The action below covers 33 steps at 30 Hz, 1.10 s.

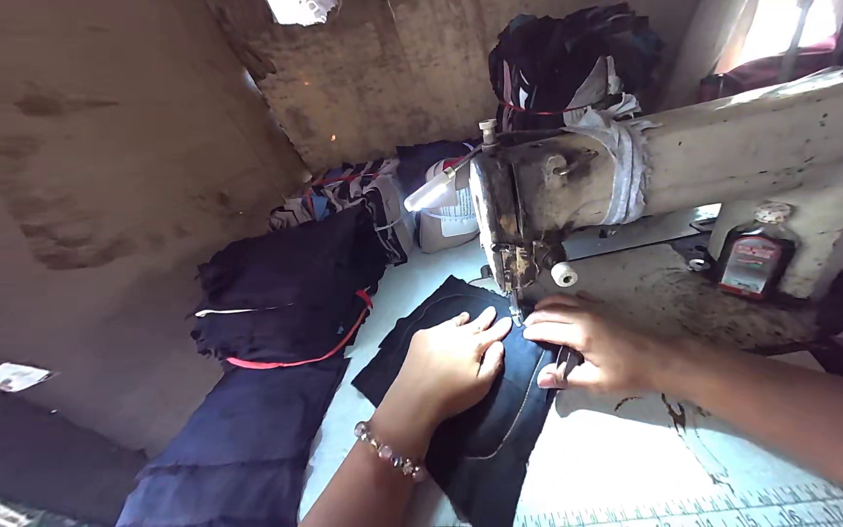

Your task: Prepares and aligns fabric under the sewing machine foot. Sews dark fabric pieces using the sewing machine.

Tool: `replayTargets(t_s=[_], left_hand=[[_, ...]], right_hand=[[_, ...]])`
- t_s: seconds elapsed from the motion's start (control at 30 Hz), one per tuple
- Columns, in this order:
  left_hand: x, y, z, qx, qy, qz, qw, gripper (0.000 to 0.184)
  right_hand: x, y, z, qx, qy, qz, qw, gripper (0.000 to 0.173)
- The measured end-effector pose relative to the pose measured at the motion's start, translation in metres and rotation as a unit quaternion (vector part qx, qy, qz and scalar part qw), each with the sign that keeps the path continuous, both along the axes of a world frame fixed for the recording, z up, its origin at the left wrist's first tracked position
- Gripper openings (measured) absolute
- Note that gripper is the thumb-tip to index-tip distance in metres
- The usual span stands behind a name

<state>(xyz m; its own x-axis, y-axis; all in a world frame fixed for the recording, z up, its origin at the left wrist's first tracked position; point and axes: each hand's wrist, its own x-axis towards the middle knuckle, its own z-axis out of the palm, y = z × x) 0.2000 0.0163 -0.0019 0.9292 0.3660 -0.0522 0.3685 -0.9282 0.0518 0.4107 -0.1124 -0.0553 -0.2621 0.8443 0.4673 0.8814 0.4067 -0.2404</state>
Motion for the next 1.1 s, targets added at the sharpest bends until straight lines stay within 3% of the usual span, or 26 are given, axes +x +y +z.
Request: replayTargets(t_s=[0.17, 0.27, 0.33, 0.43, 0.53, 0.6, 0.73, 0.93, 1.1], left_hand=[[-0.002, -0.002, -0.002, 0.036, -0.005, -0.011, 0.999, 0.054], [-0.003, -0.001, -0.004, 0.051, -0.018, -0.010, 0.998, 0.054], [-0.004, 0.003, -0.007, 0.042, -0.028, -0.014, 0.999, 0.053], [-0.011, 0.017, -0.018, -0.030, -0.111, -0.056, 0.992, 0.049], [-0.017, 0.032, -0.029, -0.131, -0.209, -0.166, 0.955, 0.037], [-0.015, 0.038, -0.031, -0.163, -0.221, -0.199, 0.941, 0.035], [-0.011, 0.038, -0.028, -0.160, -0.207, -0.172, 0.950, 0.035], [-0.006, 0.027, -0.019, -0.133, -0.149, -0.090, 0.976, 0.042], [-0.008, 0.020, -0.014, -0.062, -0.132, -0.082, 0.986, 0.044]], right_hand=[[-0.002, -0.005, -0.004, 0.062, -0.024, 0.021, 0.998, 0.066], [-0.014, -0.010, -0.004, 0.057, -0.010, 0.092, 0.994, 0.068], [-0.013, -0.010, -0.006, 0.046, -0.001, 0.085, 0.995, 0.066], [-0.004, -0.006, -0.006, 0.033, 0.008, 0.058, 0.998, 0.065], [-0.003, -0.005, -0.006, 0.017, 0.002, 0.022, 1.000, 0.065], [-0.003, -0.005, -0.007, 0.034, -0.007, 0.016, 0.999, 0.066], [-0.013, -0.009, -0.004, 0.037, -0.022, 0.070, 0.997, 0.068], [-0.005, -0.005, -0.004, 0.023, -0.016, 0.010, 1.000, 0.065], [0.001, -0.002, 0.002, -0.014, -0.015, -0.029, 0.999, 0.063]])
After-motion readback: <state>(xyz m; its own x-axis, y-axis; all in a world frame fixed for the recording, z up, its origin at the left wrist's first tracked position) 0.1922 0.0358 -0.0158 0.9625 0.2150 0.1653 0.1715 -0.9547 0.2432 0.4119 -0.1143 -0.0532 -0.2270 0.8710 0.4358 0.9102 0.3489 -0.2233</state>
